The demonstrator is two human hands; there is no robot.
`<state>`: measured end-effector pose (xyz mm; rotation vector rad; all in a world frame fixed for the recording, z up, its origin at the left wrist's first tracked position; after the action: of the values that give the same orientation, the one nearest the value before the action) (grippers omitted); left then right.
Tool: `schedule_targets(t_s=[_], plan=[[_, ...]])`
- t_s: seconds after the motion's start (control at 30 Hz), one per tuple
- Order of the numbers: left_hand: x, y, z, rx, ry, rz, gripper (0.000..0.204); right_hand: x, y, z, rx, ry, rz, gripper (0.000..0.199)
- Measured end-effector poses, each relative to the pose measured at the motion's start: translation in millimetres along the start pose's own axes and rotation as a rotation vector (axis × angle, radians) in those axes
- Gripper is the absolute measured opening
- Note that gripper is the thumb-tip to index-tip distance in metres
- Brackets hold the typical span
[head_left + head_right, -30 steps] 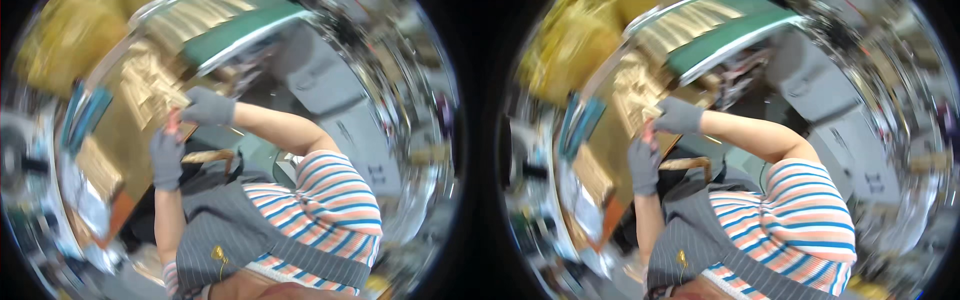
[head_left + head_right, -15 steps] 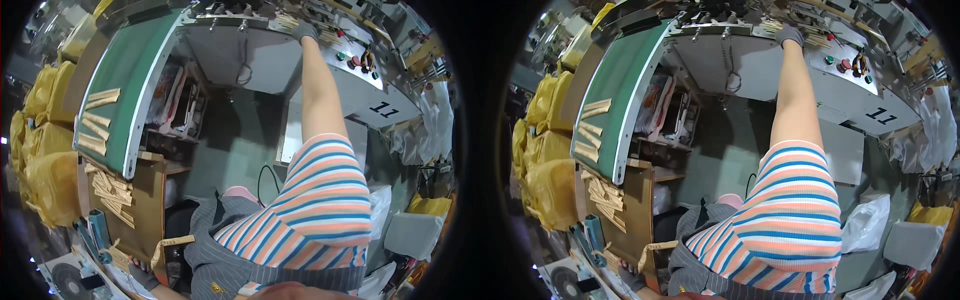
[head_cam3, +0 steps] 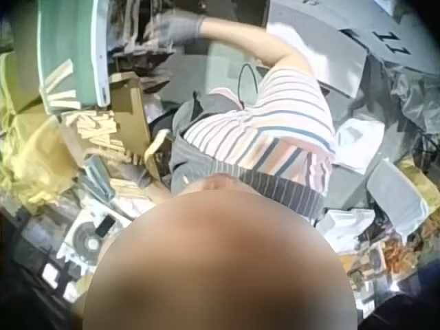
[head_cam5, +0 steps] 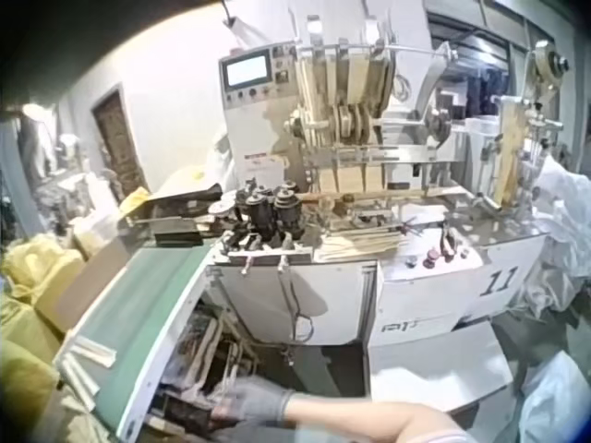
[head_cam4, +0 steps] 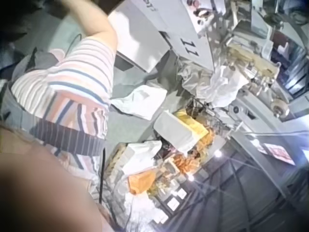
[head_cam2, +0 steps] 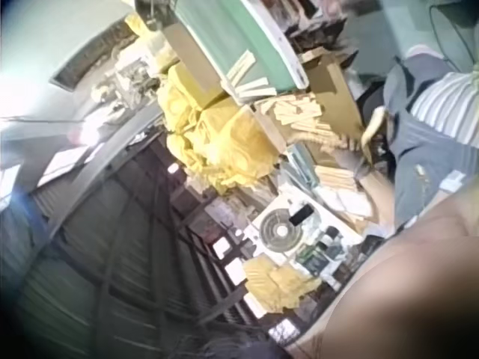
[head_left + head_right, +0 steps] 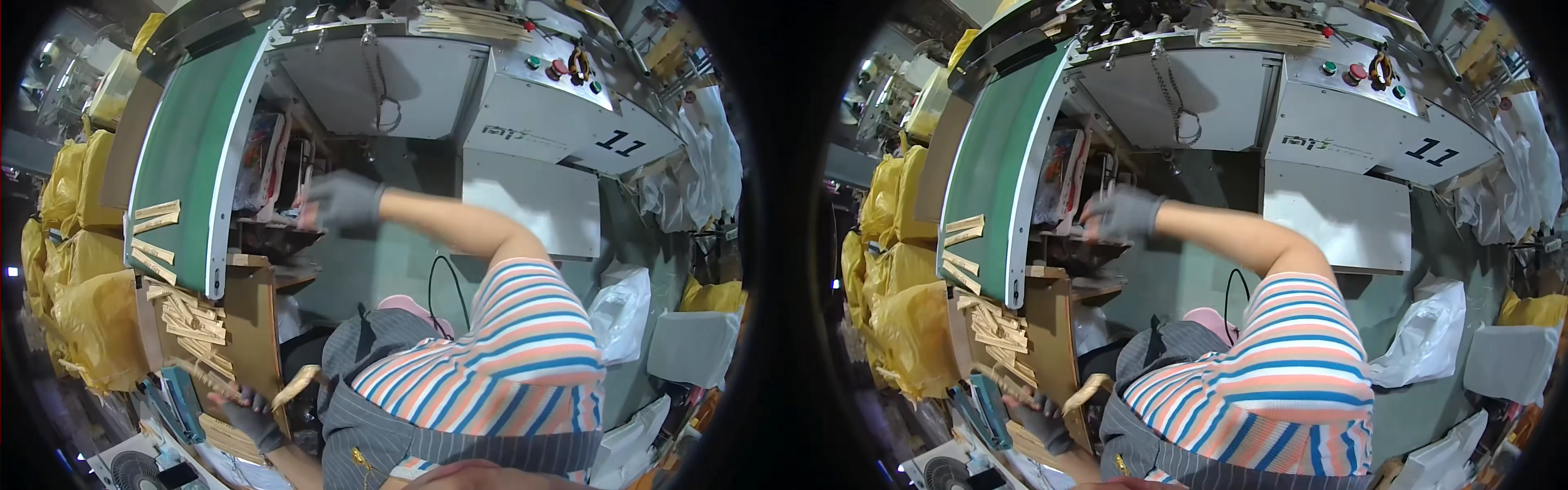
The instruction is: Bundling wooden sticks and placing them into plastic bags at an industrial packaging station.
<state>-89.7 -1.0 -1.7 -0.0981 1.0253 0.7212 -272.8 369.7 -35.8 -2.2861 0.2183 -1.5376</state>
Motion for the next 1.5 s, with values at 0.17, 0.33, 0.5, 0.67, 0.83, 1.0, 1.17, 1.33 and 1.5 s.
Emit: schedule_targets(t_s=[0.17,0.33,0.5,0.67,0.83,1.0,1.17,1.33,1.5], plan=[[5.4,8.9,10.5,-0.009,0.126,-0.105,0.032,87.0,12.9,-5.5,0.186,-0.076,-0.046,0.041],[-47.0,-94.9,23.0,-0.385,0.221,-0.076,0.033,-75.3,-309.2,-14.6,-0.809,0.189,1.229,0.027],[-45.7,-127.4,38.0,-0.766,0.275,-0.206,0.039,-127.5,-438.1,69.4,-0.666,0.572,1.354,0.024],[-61.3,-93.5,13.9,-0.645,0.237,-0.169,0.038,-133.1,-438.8,69.2,-0.554,0.505,1.458,0.022],[-76.2,-69.1,13.9,-0.471,0.277,-0.145,0.037,-118.7,-417.8,39.3,-0.031,0.332,1.758,0.02],[-82.0,-86.5,23.1,-0.491,0.288,-0.096,0.037,-134.8,-421.8,31.1,0.035,0.386,1.759,0.021],[-75.8,-112.4,28.4,-0.46,0.279,-0.125,0.037,-140.1,-428.6,37.7,0.025,0.478,1.747,0.024],[-76.5,-100.2,42.4,-0.552,0.427,-0.235,0.035,-123.4,-474.0,58.8,-0.102,0.303,2.136,0.024],[-60.6,-48.3,36.7,-0.114,0.389,-0.074,0.034,9.5,-282.9,26.9,-0.874,0.138,0.319,0.026]])
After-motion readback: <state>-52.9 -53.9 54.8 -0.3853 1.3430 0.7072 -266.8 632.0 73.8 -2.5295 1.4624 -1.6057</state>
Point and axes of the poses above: each hand's wrist, its own z-axis away from the middle knuckle, its own y-axis out of the palm, x = y × z, the point moved 5 cm from there along -z, towards the middle knuckle, and after that the axes turned 11 degrees about -x, right-handed, at the moved point
